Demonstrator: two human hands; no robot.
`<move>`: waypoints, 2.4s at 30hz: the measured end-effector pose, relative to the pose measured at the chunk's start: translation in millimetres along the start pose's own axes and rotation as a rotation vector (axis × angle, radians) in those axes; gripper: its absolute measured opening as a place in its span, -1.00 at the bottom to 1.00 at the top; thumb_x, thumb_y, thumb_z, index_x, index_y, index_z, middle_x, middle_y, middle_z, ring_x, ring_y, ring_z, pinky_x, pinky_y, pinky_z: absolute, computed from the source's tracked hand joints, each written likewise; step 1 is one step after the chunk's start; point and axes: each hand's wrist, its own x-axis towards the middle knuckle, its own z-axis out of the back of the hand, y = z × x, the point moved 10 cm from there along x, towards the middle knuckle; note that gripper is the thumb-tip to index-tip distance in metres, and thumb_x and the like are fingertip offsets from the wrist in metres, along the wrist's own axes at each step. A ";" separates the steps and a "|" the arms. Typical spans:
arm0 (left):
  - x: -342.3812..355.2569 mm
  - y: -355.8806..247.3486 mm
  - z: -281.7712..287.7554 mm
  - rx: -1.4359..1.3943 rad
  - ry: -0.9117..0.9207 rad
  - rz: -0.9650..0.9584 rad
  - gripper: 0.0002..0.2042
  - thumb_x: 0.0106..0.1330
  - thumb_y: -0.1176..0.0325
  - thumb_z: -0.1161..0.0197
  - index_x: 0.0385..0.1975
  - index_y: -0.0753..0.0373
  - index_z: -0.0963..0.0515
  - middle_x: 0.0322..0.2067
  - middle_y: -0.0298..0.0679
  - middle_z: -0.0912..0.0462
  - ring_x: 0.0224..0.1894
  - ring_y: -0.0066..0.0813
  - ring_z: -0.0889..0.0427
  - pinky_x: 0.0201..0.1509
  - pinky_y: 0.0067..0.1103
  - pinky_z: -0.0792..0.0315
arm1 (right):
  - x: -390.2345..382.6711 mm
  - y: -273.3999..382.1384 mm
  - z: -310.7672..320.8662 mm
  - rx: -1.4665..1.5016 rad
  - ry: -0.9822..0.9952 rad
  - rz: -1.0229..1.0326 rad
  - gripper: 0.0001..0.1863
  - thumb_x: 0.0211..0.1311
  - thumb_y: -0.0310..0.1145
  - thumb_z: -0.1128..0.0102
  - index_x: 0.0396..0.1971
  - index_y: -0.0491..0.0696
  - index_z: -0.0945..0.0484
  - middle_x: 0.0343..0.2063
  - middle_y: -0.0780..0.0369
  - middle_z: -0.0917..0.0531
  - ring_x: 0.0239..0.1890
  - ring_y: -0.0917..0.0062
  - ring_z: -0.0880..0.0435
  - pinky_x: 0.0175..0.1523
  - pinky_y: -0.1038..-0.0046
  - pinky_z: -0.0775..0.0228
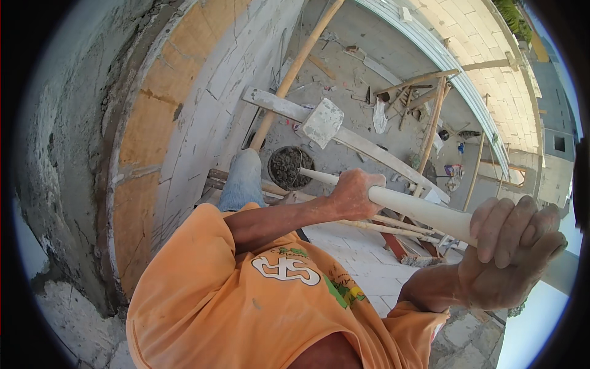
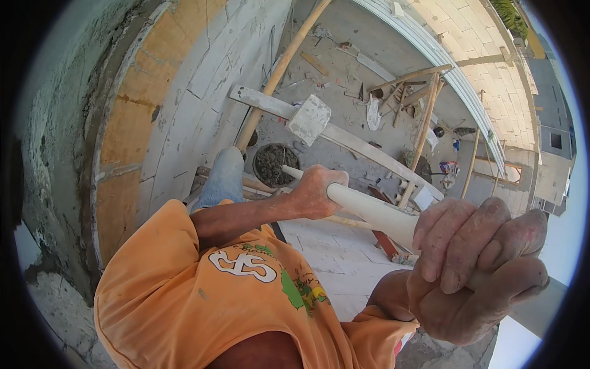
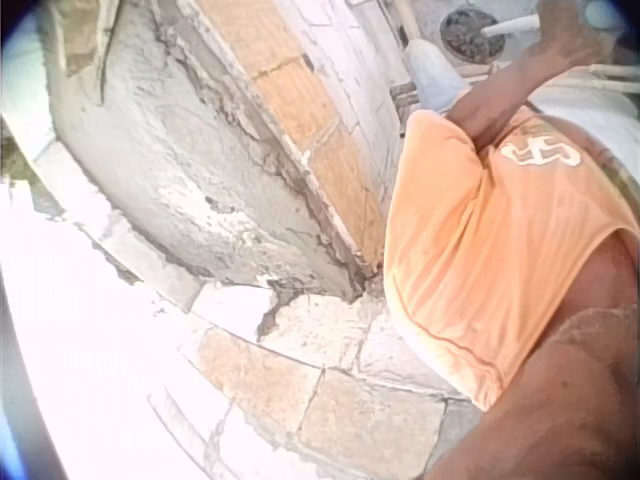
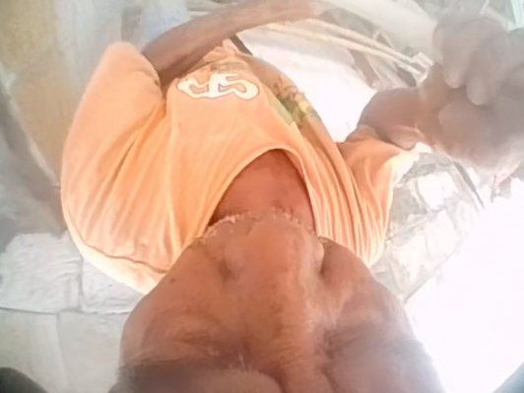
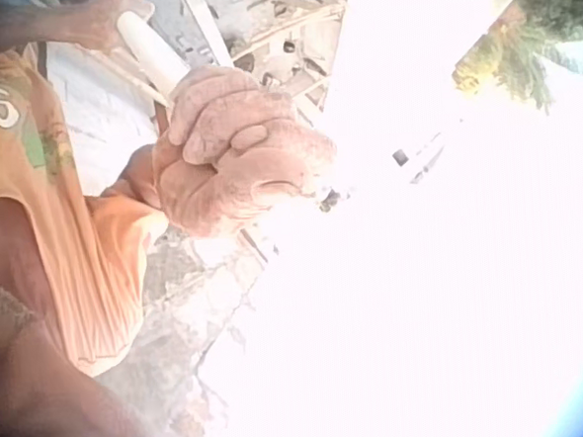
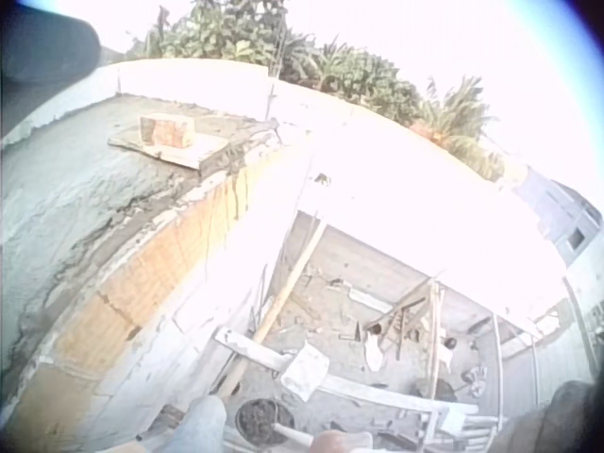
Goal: The person uses a wooden float and a trowel to apply and smooth cement mortar onto the top of a wall, occasionally pouring more mortar from a bucket.
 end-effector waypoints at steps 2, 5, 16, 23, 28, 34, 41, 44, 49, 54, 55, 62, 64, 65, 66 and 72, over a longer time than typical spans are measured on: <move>-1.0 -2.2 -8.4 -0.002 0.017 0.002 -0.82 -0.06 0.38 -0.35 -0.63 0.20 -0.44 -0.69 -0.16 -0.54 -0.59 -0.13 -0.60 -0.47 -0.37 -0.40 | -4.1 6.7 -2.8 0.050 0.123 0.037 -0.69 0.50 -0.13 0.31 -0.48 0.07 -0.18 -0.72 0.38 -0.24 -0.73 0.68 -0.24 -0.43 0.51 -0.23; -0.3 -3.5 -25.9 0.002 0.077 -0.014 -0.83 -0.05 0.41 -0.34 -0.64 0.21 -0.44 -0.72 -0.15 -0.52 -0.61 -0.14 -0.59 -0.51 -0.38 -0.38 | -18.0 9.3 13.4 0.040 0.132 0.031 -0.68 0.53 -0.20 0.39 -0.49 0.06 -0.19 -0.69 0.38 -0.23 -0.71 0.68 -0.23 -0.39 0.49 -0.20; -3.4 -0.9 -70.4 0.008 0.184 -0.028 -0.81 -0.04 0.40 -0.34 -0.67 0.21 -0.42 -0.71 -0.13 -0.50 -0.63 -0.13 -0.55 -0.53 -0.37 -0.34 | -68.7 -3.0 82.3 0.004 -0.168 0.068 -0.73 0.51 -0.21 0.36 -0.43 0.04 -0.20 -0.75 0.39 -0.26 -0.76 0.65 -0.29 -0.47 0.46 -0.30; -18.7 -11.5 -138.3 -0.038 0.310 -0.065 -0.77 0.02 0.34 -0.38 -0.69 0.22 -0.44 -0.72 -0.14 -0.50 -0.63 -0.13 -0.54 -0.53 -0.32 -0.33 | -125.0 13.9 141.2 -0.120 -0.458 0.117 -0.78 0.49 -0.28 0.27 -0.42 0.01 -0.20 -0.79 0.41 -0.22 -0.80 0.73 -0.23 -0.55 0.52 -0.25; -35.4 -25.6 -186.7 -0.113 0.362 -0.047 -0.83 -0.05 0.38 -0.35 -0.66 0.24 -0.47 -0.70 -0.11 -0.51 -0.59 -0.10 -0.56 -0.51 -0.30 -0.34 | -161.7 29.6 173.2 -0.210 -0.622 0.091 -0.73 0.50 -0.25 0.29 -0.45 0.01 -0.22 -0.80 0.42 -0.19 -0.81 0.76 -0.19 -0.56 0.54 -0.24; -59.8 -34.2 -263.6 -0.205 0.496 -0.052 -0.84 -0.09 0.40 -0.35 -0.66 0.23 -0.47 -0.70 -0.12 -0.51 -0.58 -0.04 -0.54 -0.45 -0.24 -0.36 | -201.6 38.7 212.4 -0.212 -0.750 0.097 -0.68 0.50 -0.27 0.27 -0.53 0.01 -0.25 -0.78 0.40 -0.15 -0.80 0.72 -0.16 -0.53 0.54 -0.22; -98.9 -0.9 -333.3 -0.195 0.809 -0.099 -0.53 -0.02 0.16 -0.42 -0.15 0.25 -0.45 -0.17 -0.01 -0.49 -0.04 -0.03 -0.47 0.00 -0.22 -0.34 | -258.1 9.5 264.5 -0.252 -1.027 0.020 -0.67 0.42 -0.30 0.08 -0.61 0.01 -0.26 -0.74 0.37 -0.17 -0.72 0.66 -0.21 -0.49 0.52 -0.19; -127.6 77.5 -286.5 -0.006 0.924 -0.100 -0.14 0.04 -0.02 -0.39 0.30 0.20 -0.14 0.16 -0.02 -0.27 0.27 0.01 -0.21 0.35 -0.18 -0.10 | -281.6 -6.6 292.6 -0.234 -1.106 0.007 -0.69 0.39 -0.31 0.04 -0.59 -0.01 -0.27 -0.73 0.37 -0.19 -0.72 0.66 -0.19 -0.48 0.53 -0.17; -101.4 197.0 -118.2 0.391 0.804 0.201 -0.34 0.09 0.21 -0.35 0.23 0.21 -0.28 0.10 -0.01 -0.36 0.20 -0.01 -0.30 0.29 -0.27 -0.20 | -317.5 -46.6 338.5 -0.209 -1.280 -0.008 -0.72 0.36 -0.34 -0.02 -0.58 -0.04 -0.29 -0.73 0.35 -0.23 -0.72 0.66 -0.17 -0.52 0.54 -0.13; -109.2 257.3 16.5 0.705 0.672 0.330 -0.46 0.06 0.34 -0.32 0.12 0.21 -0.40 0.00 0.03 -0.44 0.11 0.04 -0.37 0.22 -0.26 -0.26 | -362.3 -77.3 370.7 -0.339 -1.405 -0.009 -0.71 0.30 -0.43 -0.08 -0.62 -0.04 -0.27 -0.75 0.34 -0.23 -0.74 0.65 -0.18 -0.57 0.53 -0.12; -121.6 260.3 37.1 0.722 0.660 0.343 -0.46 0.06 0.34 -0.32 0.12 0.21 -0.40 0.00 0.03 -0.44 0.11 0.04 -0.37 0.22 -0.26 -0.26 | -368.1 -85.2 377.5 -0.371 -1.426 -0.023 -0.70 0.28 -0.45 -0.09 -0.64 -0.04 -0.27 -0.76 0.33 -0.24 -0.75 0.64 -0.19 -0.58 0.52 -0.11; -150.0 277.9 92.2 0.813 0.649 0.496 -0.56 0.08 0.36 -0.28 0.03 0.24 -0.49 -0.11 0.04 -0.52 0.03 0.01 -0.43 0.18 -0.30 -0.31 | -370.3 -91.5 399.5 -0.323 -1.473 -0.039 -0.68 0.27 -0.45 -0.12 -0.66 -0.04 -0.26 -0.77 0.33 -0.24 -0.75 0.64 -0.19 -0.57 0.53 -0.11; -138.2 270.8 91.5 0.824 0.606 0.512 -0.57 0.09 0.36 -0.27 0.02 0.24 -0.50 -0.13 0.04 -0.53 0.03 0.01 -0.44 0.17 -0.31 -0.31 | -383.9 -88.8 408.0 -0.402 -1.531 -0.014 -0.67 0.27 -0.44 -0.14 -0.66 -0.04 -0.26 -0.77 0.34 -0.23 -0.76 0.64 -0.18 -0.59 0.57 -0.09; -128.2 261.2 84.6 0.794 0.575 0.514 -0.58 0.10 0.37 -0.26 0.01 0.24 -0.50 -0.12 0.05 -0.53 0.02 0.00 -0.45 0.16 -0.32 -0.31 | -391.2 -94.4 412.2 -0.373 -1.529 -0.032 -0.67 0.27 -0.44 -0.14 -0.66 -0.04 -0.26 -0.77 0.34 -0.23 -0.76 0.64 -0.18 -0.59 0.57 -0.09; -117.4 253.6 79.7 0.760 0.541 0.507 -0.59 0.11 0.37 -0.25 0.01 0.25 -0.50 -0.11 0.05 -0.53 0.02 0.00 -0.45 0.16 -0.32 -0.32 | -400.0 -92.7 417.6 -0.379 -1.537 -0.016 -0.67 0.26 -0.43 -0.16 -0.65 -0.04 -0.27 -0.77 0.34 -0.23 -0.76 0.65 -0.18 -0.59 0.58 -0.09; -94.4 219.0 76.4 0.733 0.467 0.439 -0.64 0.14 0.40 -0.23 -0.02 0.24 -0.53 -0.12 0.02 -0.55 -0.01 -0.01 -0.48 0.13 -0.32 -0.34 | -429.2 -100.0 413.6 -0.519 -1.634 0.024 -0.68 0.20 -0.45 -0.25 -0.64 -0.06 -0.28 -0.77 0.35 -0.25 -0.75 0.66 -0.23 -0.64 0.60 -0.10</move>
